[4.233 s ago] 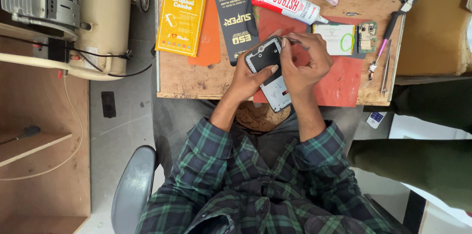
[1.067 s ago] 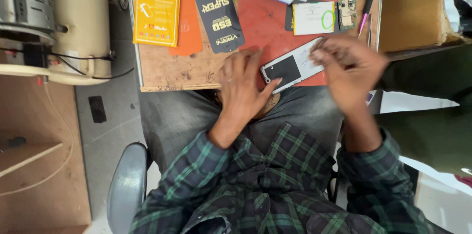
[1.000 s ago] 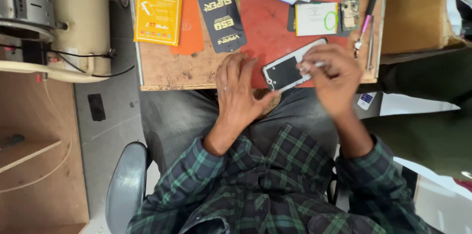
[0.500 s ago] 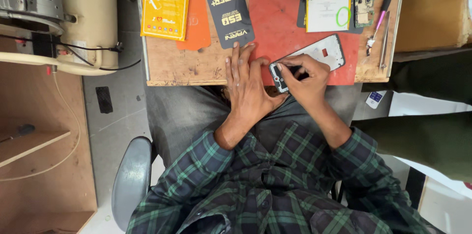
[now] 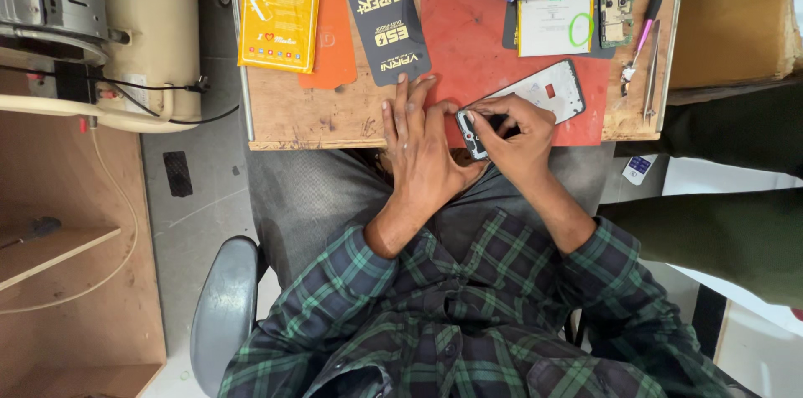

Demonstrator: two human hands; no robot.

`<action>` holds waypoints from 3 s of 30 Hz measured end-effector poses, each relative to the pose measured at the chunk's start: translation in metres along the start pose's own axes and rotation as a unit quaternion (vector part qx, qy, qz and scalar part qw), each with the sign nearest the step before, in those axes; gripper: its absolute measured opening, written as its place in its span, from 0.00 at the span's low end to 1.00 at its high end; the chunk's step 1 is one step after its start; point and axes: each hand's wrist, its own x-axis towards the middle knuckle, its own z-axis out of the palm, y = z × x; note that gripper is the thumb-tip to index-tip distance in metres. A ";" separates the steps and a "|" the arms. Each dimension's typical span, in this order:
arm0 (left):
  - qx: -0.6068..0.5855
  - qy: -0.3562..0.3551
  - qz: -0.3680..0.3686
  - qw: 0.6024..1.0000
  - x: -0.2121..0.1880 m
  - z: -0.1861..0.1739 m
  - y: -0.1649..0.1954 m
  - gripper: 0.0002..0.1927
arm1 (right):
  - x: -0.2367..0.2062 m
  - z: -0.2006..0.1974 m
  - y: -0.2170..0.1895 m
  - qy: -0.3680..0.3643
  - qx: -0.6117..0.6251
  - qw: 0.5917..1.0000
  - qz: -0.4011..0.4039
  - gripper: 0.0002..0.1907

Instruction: The person is repairing a smartphone. They remove the motherboard, clean the inside of the phone casing with a small brush, and then place the motherboard back into the casing.

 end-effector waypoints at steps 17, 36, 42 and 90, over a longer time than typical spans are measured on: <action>-0.006 -0.012 0.005 1.000 0.000 0.001 -0.001 0.32 | -0.001 0.005 -0.020 0.051 -0.125 0.985 -0.106 0.08; -0.013 -0.045 0.010 0.999 0.003 -0.003 0.003 0.33 | 0.012 -0.012 -0.026 -0.013 -0.249 0.942 -0.226 0.10; -0.002 -0.027 0.027 0.999 0.004 -0.003 0.003 0.30 | 0.012 -0.010 -0.025 -0.023 -0.231 0.931 -0.282 0.08; 0.008 -0.029 0.018 0.999 0.004 0.003 0.004 0.27 | -0.004 -0.003 -0.013 0.056 -0.119 0.987 -0.095 0.11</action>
